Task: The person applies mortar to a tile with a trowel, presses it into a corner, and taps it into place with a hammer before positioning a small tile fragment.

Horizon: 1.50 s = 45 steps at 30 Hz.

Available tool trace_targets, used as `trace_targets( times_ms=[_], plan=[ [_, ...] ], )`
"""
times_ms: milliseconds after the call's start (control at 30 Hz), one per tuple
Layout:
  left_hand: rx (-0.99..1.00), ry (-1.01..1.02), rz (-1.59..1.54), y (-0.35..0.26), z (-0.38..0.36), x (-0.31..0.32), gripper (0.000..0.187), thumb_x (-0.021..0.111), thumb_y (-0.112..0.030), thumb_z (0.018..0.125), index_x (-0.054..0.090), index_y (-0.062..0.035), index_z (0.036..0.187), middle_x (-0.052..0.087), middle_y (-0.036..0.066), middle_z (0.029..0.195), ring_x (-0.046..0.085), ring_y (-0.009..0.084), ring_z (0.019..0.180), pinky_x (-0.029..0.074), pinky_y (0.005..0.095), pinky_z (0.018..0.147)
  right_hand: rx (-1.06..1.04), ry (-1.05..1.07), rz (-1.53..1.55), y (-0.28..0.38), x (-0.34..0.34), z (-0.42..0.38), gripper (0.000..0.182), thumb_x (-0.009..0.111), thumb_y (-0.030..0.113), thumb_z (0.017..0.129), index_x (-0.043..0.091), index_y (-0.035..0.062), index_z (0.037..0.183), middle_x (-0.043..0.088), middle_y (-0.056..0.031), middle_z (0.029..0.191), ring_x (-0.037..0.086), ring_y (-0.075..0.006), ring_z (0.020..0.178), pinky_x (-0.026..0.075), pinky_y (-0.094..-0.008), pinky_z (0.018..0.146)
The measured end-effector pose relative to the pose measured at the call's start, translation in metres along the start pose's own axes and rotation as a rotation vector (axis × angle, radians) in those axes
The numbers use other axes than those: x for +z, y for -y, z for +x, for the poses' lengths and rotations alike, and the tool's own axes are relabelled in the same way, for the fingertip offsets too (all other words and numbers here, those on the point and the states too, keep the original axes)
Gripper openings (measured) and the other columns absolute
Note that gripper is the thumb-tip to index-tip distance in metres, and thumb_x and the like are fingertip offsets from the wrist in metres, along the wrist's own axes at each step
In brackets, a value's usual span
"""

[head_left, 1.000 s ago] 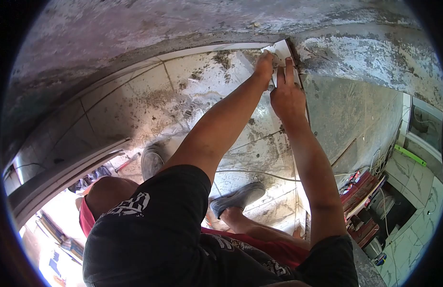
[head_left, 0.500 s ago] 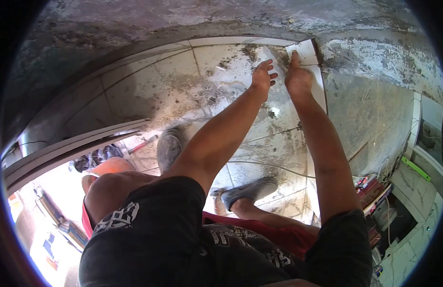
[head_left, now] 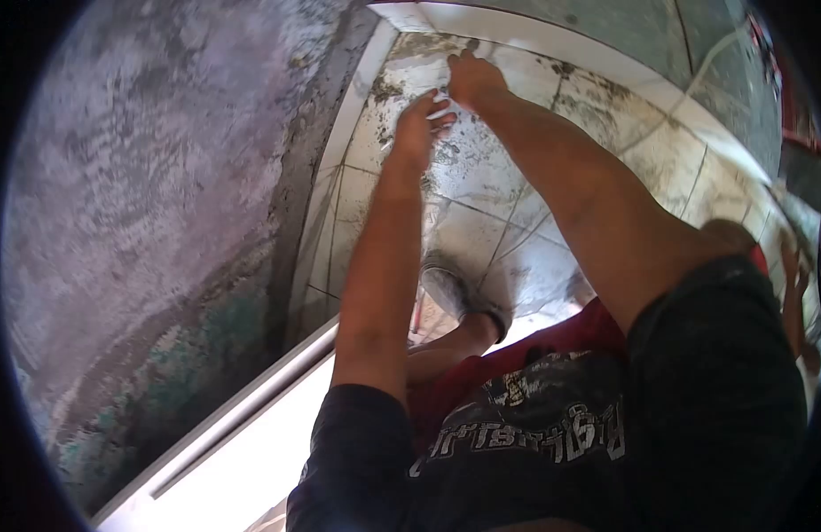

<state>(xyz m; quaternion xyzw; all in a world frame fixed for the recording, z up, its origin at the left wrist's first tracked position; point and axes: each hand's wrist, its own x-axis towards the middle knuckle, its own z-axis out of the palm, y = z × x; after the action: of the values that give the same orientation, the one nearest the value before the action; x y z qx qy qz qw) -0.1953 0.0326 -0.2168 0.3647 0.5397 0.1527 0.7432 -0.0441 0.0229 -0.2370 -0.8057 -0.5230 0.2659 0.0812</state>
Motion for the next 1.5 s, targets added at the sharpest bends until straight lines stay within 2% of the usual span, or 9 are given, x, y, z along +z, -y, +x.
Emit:
trace_targets(
  times_ms=[200, 300, 433, 567, 800, 967, 1100, 1267, 1500],
  plan=[
    [0.139, -0.076, 0.916, -0.092, -0.053, -0.046, 0.042, 0.054, -0.021, 0.092, 0.056, -0.0018, 0.129, 0.063, 0.013, 0.118, 0.061, 0.02, 0.096, 0.046, 0.0318, 0.084, 0.019, 0.118, 0.046, 0.005, 0.003, 0.008, 0.036, 0.052, 0.015, 0.089, 0.056, 0.0061, 0.124, 0.053, -0.0145, 0.13, 0.052, -0.0307, 0.121, 0.048, -0.0426, 0.096],
    [0.285, -0.024, 1.031, -0.1, -0.089, -0.064, 0.042, 0.053, -0.019, 0.092, 0.055, -0.0019, 0.13, 0.062, 0.015, 0.121, 0.058, 0.0216, 0.103, 0.044, 0.0333, 0.09, -0.023, 0.072, -0.008, 0.004, -0.002, 0.012, 0.032, 0.051, 0.011, 0.089, 0.062, 0.0067, 0.119, 0.055, -0.0132, 0.129, 0.054, -0.029, 0.12, 0.047, -0.042, 0.096],
    [0.061, -0.043, 0.785, -0.088, -0.13, -0.056, 0.044, 0.05, -0.016, 0.094, 0.05, -0.0032, 0.136, 0.057, 0.016, 0.13, 0.055, 0.024, 0.114, 0.039, 0.0361, 0.101, -0.334, 0.016, -0.374, -0.009, -0.007, 0.015, 0.034, 0.047, 0.015, 0.092, 0.058, 0.0047, 0.123, 0.05, -0.011, 0.136, 0.044, -0.0271, 0.13, 0.037, -0.041, 0.108],
    [-0.05, 0.068, 0.702, -0.035, -0.114, -0.07, 0.049, 0.052, -0.034, 0.095, 0.048, -0.0082, 0.137, 0.056, 0.011, 0.13, 0.055, 0.0213, 0.108, 0.043, 0.0376, 0.095, -0.641, -0.173, -0.769, -0.018, -0.002, 0.027, 0.038, 0.04, 0.015, 0.096, 0.054, 0.0043, 0.129, 0.04, -0.0102, 0.147, 0.03, -0.0252, 0.14, 0.022, -0.0396, 0.118],
    [-0.054, 0.116, 0.698, -0.025, -0.094, -0.062, 0.044, 0.056, -0.027, 0.094, 0.054, -0.005, 0.132, 0.06, 0.013, 0.122, 0.055, 0.0207, 0.11, 0.041, 0.0348, 0.098, -0.6, -0.243, -1.009, -0.005, -0.015, 0.052, 0.048, 0.041, 0.021, 0.095, 0.044, 0.0069, 0.142, 0.029, -0.0082, 0.155, 0.019, -0.0246, 0.146, 0.006, -0.0411, 0.121],
    [-0.109, 0.037, 0.599, -0.032, -0.086, -0.062, 0.043, 0.055, -0.027, 0.095, 0.054, -0.0053, 0.132, 0.062, 0.009, 0.114, 0.055, 0.0157, 0.101, 0.042, 0.0332, 0.093, -0.577, -0.255, -1.163, 0.003, -0.016, 0.043, 0.052, 0.041, 0.024, 0.094, 0.042, 0.0075, 0.143, 0.032, -0.0097, 0.154, 0.022, -0.0255, 0.144, 0.005, -0.046, 0.12],
    [-0.017, 0.172, 0.709, -0.021, -0.073, -0.086, 0.045, 0.053, -0.032, 0.098, 0.049, -0.0086, 0.136, 0.055, 0.011, 0.131, 0.053, 0.0239, 0.116, 0.042, 0.0407, 0.099, -0.575, -0.282, -1.061, -0.002, -0.001, 0.053, 0.05, 0.039, 0.026, 0.095, 0.045, 0.007, 0.141, 0.037, -0.012, 0.15, 0.025, -0.0264, 0.144, 0.006, -0.0491, 0.118],
    [-0.023, 0.095, 0.848, -0.029, -0.06, -0.105, 0.04, 0.049, -0.023, 0.1, 0.049, -0.0078, 0.136, 0.053, 0.016, 0.135, 0.054, 0.0265, 0.12, 0.044, 0.039, 0.102, -0.826, -0.403, -1.017, -0.038, -0.005, 0.057, 0.037, 0.044, 0.018, 0.088, 0.06, 0.0009, 0.117, 0.054, -0.0152, 0.13, 0.038, -0.0279, 0.135, 0.012, -0.0547, 0.116],
    [0.253, 0.109, 1.091, -0.017, -0.03, -0.092, 0.044, 0.053, -0.03, 0.094, 0.052, -0.0084, 0.133, 0.059, 0.017, 0.126, 0.056, 0.0319, 0.118, 0.044, 0.0431, 0.1, -0.85, -0.165, -1.187, -0.034, -0.035, 0.046, 0.048, 0.042, 0.017, 0.088, 0.05, 0.0005, 0.132, 0.043, -0.0161, 0.144, 0.028, -0.029, 0.142, 0.007, -0.0572, 0.116]
  ],
)
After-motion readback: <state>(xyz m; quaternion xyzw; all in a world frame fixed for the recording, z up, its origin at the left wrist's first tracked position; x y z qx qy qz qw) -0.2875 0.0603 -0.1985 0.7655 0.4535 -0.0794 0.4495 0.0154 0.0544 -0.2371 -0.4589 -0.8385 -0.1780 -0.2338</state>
